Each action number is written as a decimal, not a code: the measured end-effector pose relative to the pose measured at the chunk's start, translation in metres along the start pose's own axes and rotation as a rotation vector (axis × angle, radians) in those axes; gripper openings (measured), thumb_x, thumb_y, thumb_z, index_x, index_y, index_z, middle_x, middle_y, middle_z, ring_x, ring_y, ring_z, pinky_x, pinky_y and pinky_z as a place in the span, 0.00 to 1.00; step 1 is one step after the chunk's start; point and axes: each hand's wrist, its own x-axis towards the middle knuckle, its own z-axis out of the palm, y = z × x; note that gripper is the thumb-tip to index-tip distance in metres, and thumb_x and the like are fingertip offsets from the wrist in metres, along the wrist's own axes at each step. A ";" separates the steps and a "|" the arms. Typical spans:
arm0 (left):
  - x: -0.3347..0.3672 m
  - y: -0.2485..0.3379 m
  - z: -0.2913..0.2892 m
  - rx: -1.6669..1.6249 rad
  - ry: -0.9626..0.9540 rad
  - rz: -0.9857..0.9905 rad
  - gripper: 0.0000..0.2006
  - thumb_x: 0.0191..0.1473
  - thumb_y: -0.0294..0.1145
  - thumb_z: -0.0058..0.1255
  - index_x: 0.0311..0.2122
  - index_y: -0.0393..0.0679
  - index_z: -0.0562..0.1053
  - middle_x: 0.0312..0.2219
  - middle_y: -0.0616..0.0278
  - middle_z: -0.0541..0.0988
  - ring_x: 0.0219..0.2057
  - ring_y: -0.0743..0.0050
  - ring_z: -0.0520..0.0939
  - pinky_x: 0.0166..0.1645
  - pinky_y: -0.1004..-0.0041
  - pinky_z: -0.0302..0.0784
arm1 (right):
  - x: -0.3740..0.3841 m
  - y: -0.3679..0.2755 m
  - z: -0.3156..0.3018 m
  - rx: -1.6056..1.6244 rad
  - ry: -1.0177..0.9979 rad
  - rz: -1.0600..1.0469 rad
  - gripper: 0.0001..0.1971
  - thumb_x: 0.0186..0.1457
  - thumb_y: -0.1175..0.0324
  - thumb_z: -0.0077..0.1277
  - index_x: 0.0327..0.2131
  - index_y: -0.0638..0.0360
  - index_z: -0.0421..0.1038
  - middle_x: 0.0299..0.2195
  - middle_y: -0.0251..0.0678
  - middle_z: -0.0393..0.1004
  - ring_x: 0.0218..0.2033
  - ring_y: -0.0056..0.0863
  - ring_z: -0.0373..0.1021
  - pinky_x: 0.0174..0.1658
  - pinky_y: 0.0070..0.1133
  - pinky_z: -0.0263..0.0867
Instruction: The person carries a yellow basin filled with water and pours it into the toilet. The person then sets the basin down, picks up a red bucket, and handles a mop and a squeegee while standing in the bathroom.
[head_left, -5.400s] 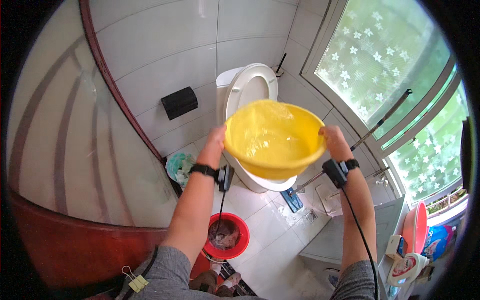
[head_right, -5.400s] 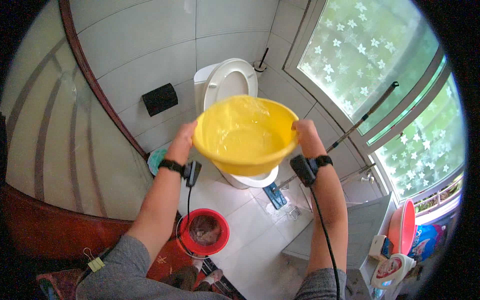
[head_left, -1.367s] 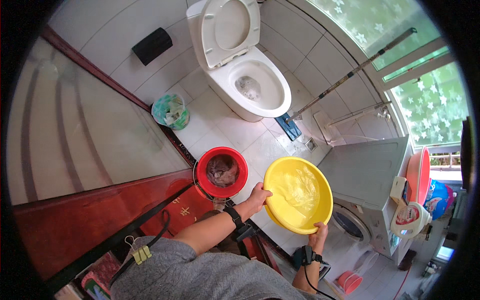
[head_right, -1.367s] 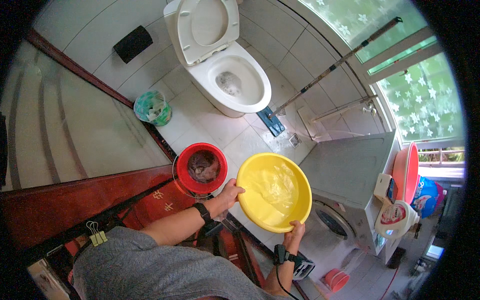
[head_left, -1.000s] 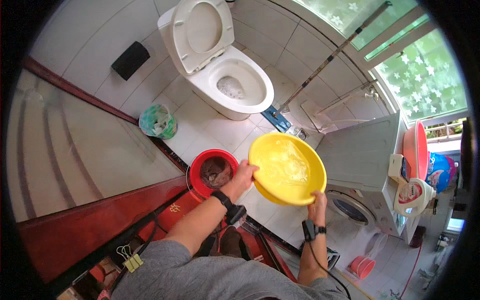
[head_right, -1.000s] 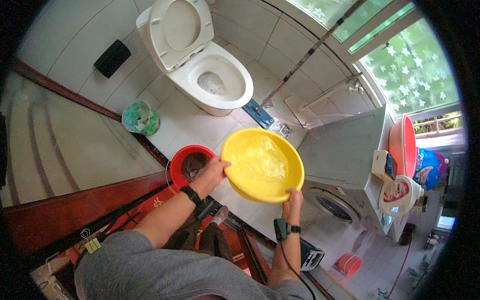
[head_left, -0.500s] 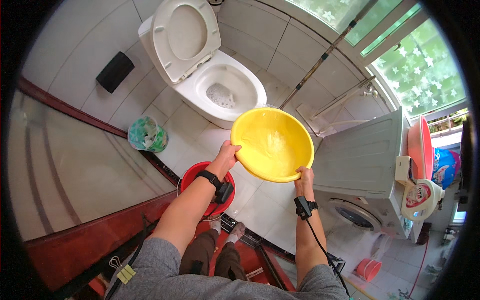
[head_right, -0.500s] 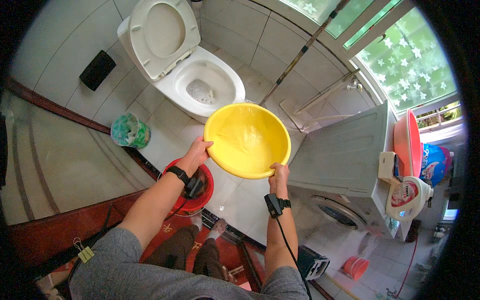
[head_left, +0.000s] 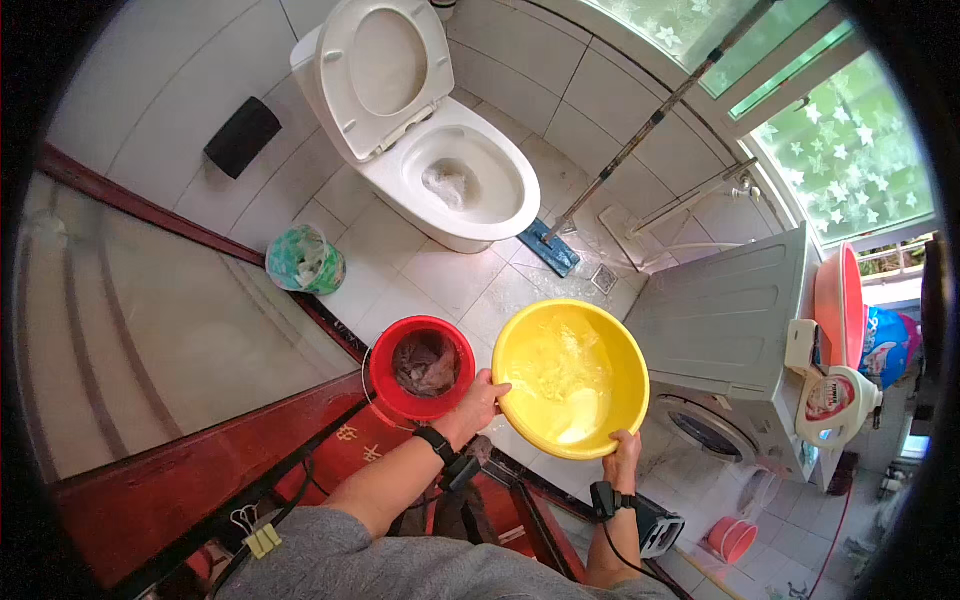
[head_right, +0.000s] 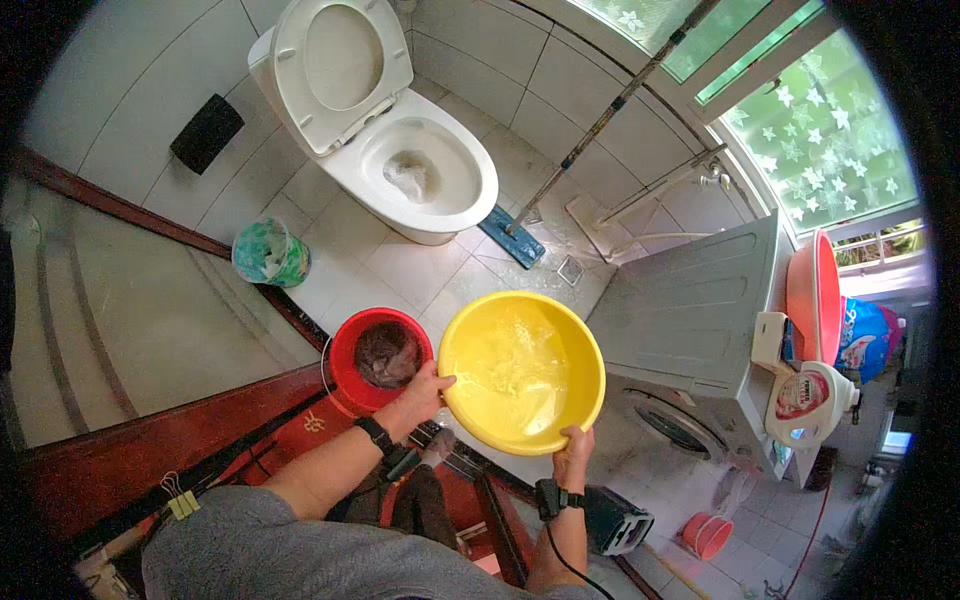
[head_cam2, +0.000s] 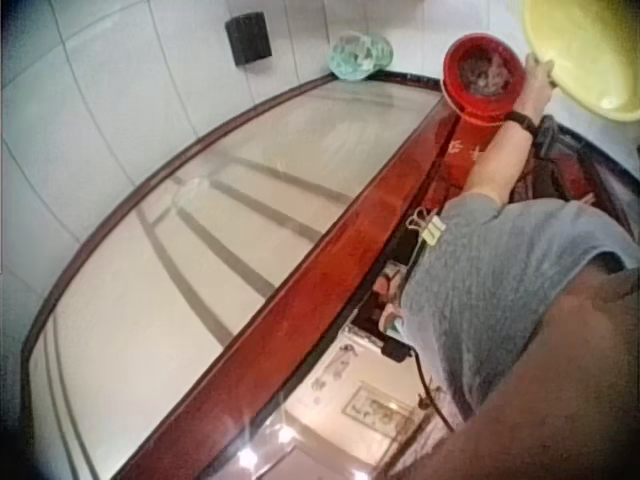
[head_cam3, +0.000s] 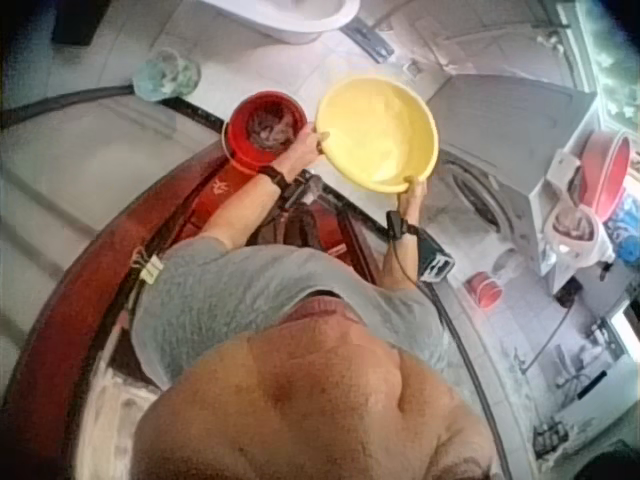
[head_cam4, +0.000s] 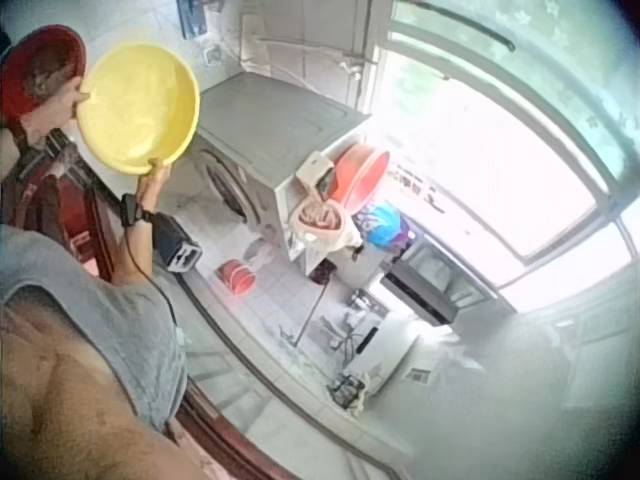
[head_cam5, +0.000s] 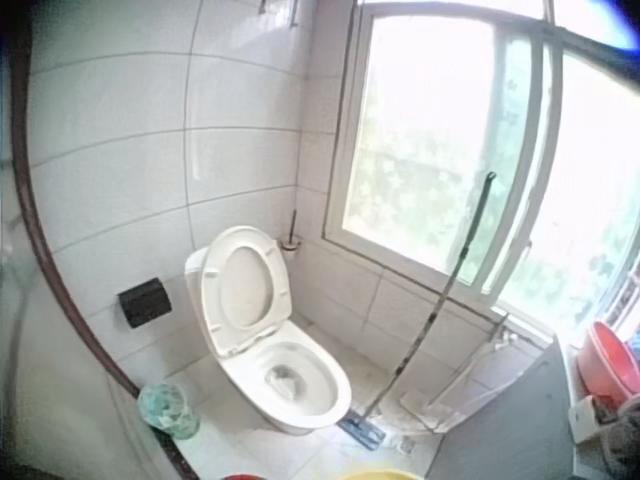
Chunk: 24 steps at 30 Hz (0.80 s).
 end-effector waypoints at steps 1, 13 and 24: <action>-0.003 -0.005 -0.004 0.003 -0.017 -0.022 0.18 0.48 0.20 0.38 0.45 0.39 0.55 0.41 0.53 0.64 0.41 0.58 0.69 0.41 0.61 0.70 | -0.011 -0.005 0.003 0.010 0.025 0.017 0.21 0.30 0.84 0.35 0.36 0.70 0.58 0.31 0.41 0.64 0.33 0.36 0.63 0.39 0.23 0.61; -0.043 0.024 0.040 0.369 -0.006 -0.026 0.18 0.48 0.26 0.42 0.44 0.37 0.55 0.37 0.52 0.67 0.36 0.64 0.73 0.34 0.65 0.73 | -0.038 -0.009 -0.023 0.057 0.043 0.019 0.22 0.29 0.84 0.37 0.37 0.71 0.59 0.34 0.43 0.65 0.34 0.38 0.63 0.40 0.25 0.60; -0.054 0.023 0.037 0.368 0.032 0.003 0.18 0.44 0.23 0.44 0.41 0.43 0.55 0.34 0.55 0.67 0.33 0.62 0.74 0.28 0.63 0.74 | -0.045 -0.011 -0.015 0.082 0.074 -0.021 0.20 0.29 0.84 0.37 0.35 0.71 0.58 0.32 0.43 0.64 0.32 0.37 0.63 0.39 0.26 0.61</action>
